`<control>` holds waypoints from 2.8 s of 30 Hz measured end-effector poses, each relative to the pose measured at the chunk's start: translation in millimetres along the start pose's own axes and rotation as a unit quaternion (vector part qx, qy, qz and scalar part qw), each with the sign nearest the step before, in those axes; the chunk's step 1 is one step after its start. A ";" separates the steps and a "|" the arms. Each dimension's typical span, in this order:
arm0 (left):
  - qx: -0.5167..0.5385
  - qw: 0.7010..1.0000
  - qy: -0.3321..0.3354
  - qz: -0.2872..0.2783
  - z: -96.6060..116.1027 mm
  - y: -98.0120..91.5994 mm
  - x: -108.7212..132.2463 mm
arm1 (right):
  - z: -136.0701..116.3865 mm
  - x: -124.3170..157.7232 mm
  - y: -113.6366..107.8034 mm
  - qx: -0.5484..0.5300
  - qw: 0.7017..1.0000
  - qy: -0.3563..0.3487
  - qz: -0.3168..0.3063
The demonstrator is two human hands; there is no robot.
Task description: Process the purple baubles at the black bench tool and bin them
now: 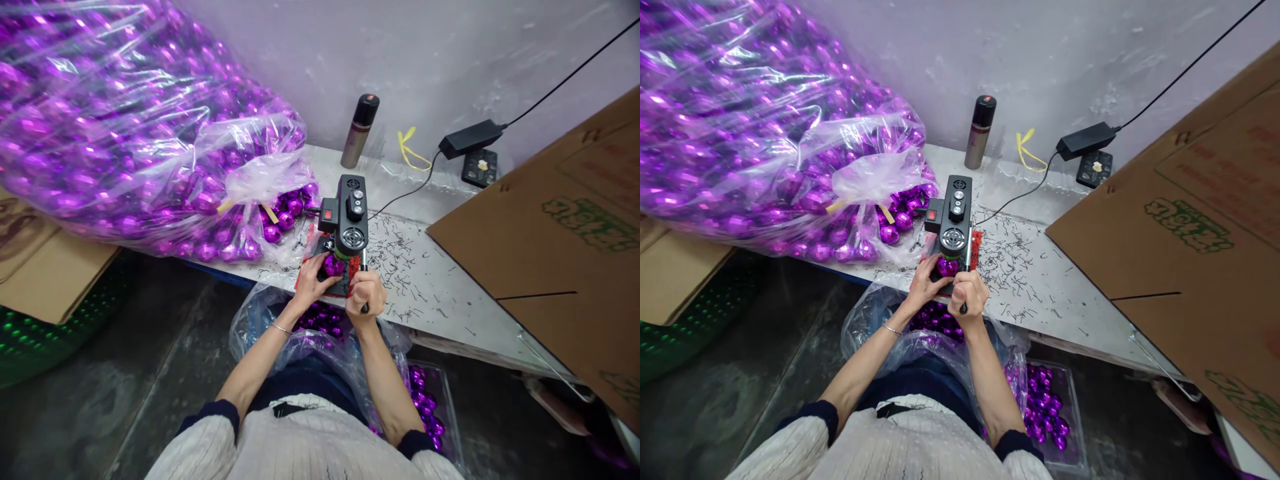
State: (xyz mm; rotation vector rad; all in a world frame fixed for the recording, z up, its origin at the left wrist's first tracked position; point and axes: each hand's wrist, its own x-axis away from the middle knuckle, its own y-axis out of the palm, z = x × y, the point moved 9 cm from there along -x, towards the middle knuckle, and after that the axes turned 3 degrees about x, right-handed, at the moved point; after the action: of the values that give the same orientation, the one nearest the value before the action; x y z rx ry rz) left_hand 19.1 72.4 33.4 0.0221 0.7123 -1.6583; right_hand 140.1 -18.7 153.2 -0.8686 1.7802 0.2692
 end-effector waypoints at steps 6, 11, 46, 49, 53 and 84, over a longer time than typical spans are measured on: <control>-0.008 1.000 -0.006 -0.001 1.0 0.0 0.5 | 4.3 8.2 -0.4 -0.018 0.999 0.006 0.032; -0.020 1.000 -0.022 -0.002 0.4 1.0 0.2 | 7.0 11.8 0.9 -0.017 0.999 0.019 0.035; -0.166 0.985 0.040 0.038 17.5 -80.0 -27.1 | -15.1 -31.0 -7.9 -0.030 0.997 0.076 -0.007; -0.253 0.967 -0.026 0.027 -15.4 -95.5 -85.4 | -15.1 -31.1 -7.6 -0.031 0.997 0.073 -0.007; -0.312 0.949 -0.044 -0.013 -42.1 -90.4 -117.2 | -15.5 -31.0 -6.6 -0.035 0.997 0.066 -0.007; 0.196 0.968 -0.159 -0.004 -15.7 -22.9 -0.8 | -21.5 -44.4 -8.9 -0.016 0.999 0.021 -0.026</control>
State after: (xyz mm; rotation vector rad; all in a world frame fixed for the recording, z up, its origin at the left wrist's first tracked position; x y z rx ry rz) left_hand -7.1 81.2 31.0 0.0346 0.1371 -1.7367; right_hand 137.0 -18.3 203.3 -0.9486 1.7932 0.2489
